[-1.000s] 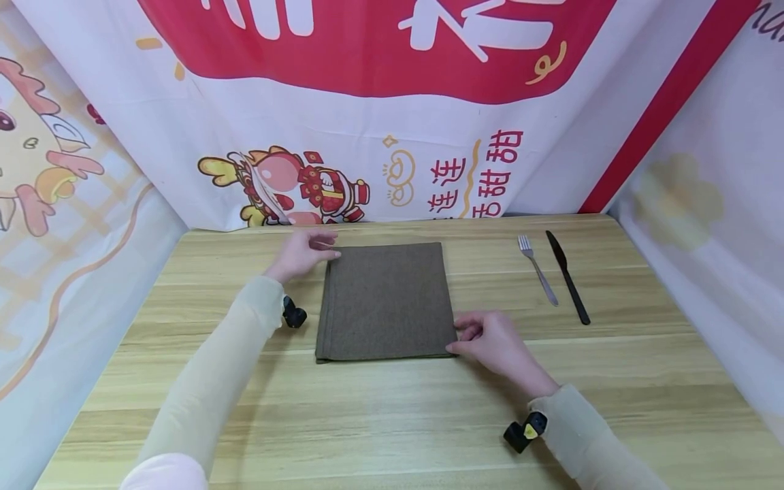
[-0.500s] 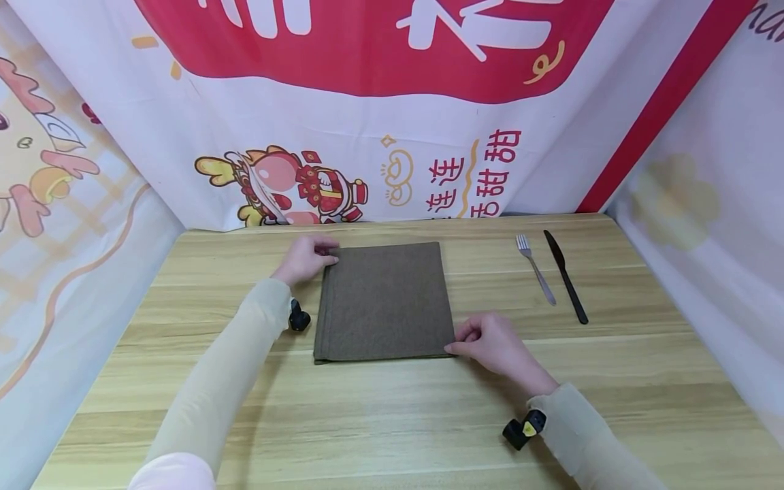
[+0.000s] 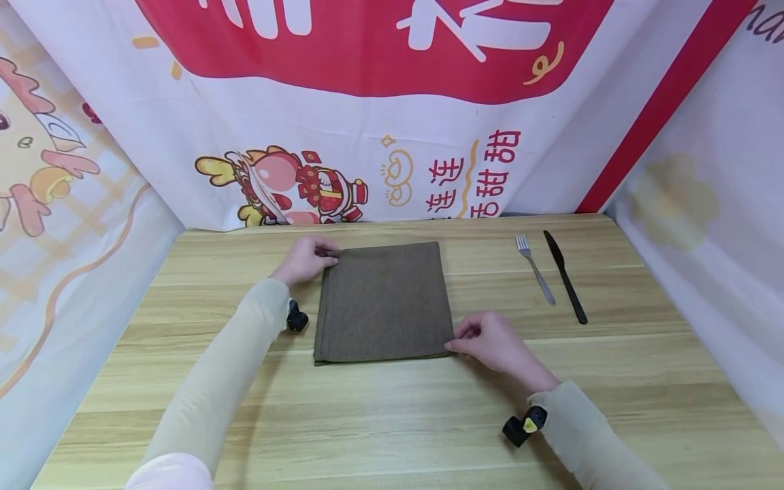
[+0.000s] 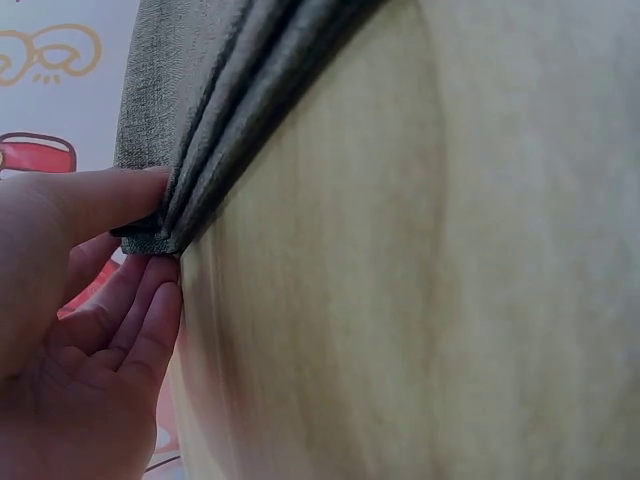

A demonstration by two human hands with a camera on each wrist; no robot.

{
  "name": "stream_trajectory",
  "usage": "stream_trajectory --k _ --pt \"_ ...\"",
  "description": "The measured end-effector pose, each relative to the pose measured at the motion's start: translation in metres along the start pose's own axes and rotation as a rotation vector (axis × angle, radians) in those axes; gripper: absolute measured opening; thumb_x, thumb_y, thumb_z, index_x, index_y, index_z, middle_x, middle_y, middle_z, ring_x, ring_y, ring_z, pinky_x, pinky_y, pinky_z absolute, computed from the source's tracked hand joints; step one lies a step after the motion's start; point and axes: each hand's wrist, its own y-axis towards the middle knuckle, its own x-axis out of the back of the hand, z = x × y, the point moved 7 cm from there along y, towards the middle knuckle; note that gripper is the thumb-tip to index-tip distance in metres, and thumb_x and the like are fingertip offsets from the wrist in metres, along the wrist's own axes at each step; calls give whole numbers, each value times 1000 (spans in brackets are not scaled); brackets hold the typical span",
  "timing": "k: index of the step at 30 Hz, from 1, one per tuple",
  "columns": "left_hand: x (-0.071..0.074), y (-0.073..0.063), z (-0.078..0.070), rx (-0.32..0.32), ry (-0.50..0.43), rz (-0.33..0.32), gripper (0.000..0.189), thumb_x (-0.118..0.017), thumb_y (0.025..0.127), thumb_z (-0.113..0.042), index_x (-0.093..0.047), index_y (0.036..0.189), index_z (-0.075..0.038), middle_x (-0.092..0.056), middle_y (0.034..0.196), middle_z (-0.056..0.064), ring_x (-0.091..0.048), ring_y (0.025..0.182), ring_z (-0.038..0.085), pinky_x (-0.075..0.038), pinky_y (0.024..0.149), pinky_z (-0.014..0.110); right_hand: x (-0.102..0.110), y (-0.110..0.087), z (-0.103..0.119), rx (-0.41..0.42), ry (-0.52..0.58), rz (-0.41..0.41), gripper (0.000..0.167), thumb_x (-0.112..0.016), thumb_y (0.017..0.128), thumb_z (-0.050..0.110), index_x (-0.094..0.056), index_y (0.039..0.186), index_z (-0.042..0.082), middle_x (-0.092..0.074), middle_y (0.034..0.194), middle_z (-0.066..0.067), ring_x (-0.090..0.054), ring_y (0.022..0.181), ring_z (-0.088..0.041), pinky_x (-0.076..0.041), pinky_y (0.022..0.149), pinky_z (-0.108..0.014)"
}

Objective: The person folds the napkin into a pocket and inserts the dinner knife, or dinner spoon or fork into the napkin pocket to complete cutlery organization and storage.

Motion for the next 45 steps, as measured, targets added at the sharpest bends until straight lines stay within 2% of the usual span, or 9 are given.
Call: stream_trajectory --k 5,10,15,20,25,29,38,41,45 --pt "5 -5 1 -15 -39 -19 20 -75 93 -8 -76 113 -5 -72 112 11 -64 103 26 -50 94 42 4 2 3 -6 110 25 14 -81 88 16 -72 92 6 -69 84 -4 -66 75 -23 -58 64 -34" --pt "14 -12 1 -38 -94 -23 19 -77 92 -10 -77 111 -5 -72 108 9 -65 98 23 -52 89 39 18 6 6 0 107 2 16 -80 88 15 -70 95 4 -70 86 -5 -66 78 -23 -57 66 -34" --pt "21 -28 0 -54 -152 -22 18 -79 91 -10 -76 108 -4 -72 104 9 -65 93 23 -53 83 36 37 13 7 50 100 -40 18 -79 89 13 -71 97 1 -70 86 -6 -65 77 -20 -56 65 -31" --pt "24 -48 0 -53 -162 -15 19 -81 89 -12 -77 107 -5 -73 101 6 -66 89 20 -54 79 33 55 22 4 56 87 -87 20 -79 89 14 -73 100 -1 -72 87 -7 -67 78 -21 -57 67 -31" --pt "21 -68 -4 -68 -160 -2 19 -82 89 -15 -78 106 -7 -73 98 3 -66 87 20 -55 77 32 68 35 -5 1 98 -88 24 -79 91 17 -74 106 -1 -73 92 -8 -70 83 -27 -59 72 -35" --pt "16 -86 -3 -58 -178 25 19 -83 88 -17 -78 104 -9 -73 95 2 -66 85 20 -55 76 32 73 50 -11 -9 118 -79 26 -78 91 14 -73 108 -4 -73 95 -12 -69 84 -29 -60 73 -36" --pt "3 -121 -4 -11 -211 89 18 -86 84 -18 -75 95 -9 -72 90 1 -67 79 19 -55 70 30 79 85 -20 13 -6 -126 20 -77 93 18 -75 108 4 -73 98 -11 -69 84 -27 -56 71 -35" --pt "1 -129 -8 -12 -222 94 18 -87 83 -17 -74 92 -8 -71 87 2 -66 77 20 -55 68 30 81 94 -16 26 -66 -161 16 -76 94 20 -76 106 9 -73 99 -8 -67 85 -25 -54 72 -36" --pt "-5 -140 -13 -2 -201 104 20 -88 81 -20 -74 89 -9 -70 82 0 -64 74 17 -53 65 29 83 105 -4 63 -94 -206 14 -74 96 19 -77 105 9 -72 102 -8 -64 89 -24 -52 74 -37"
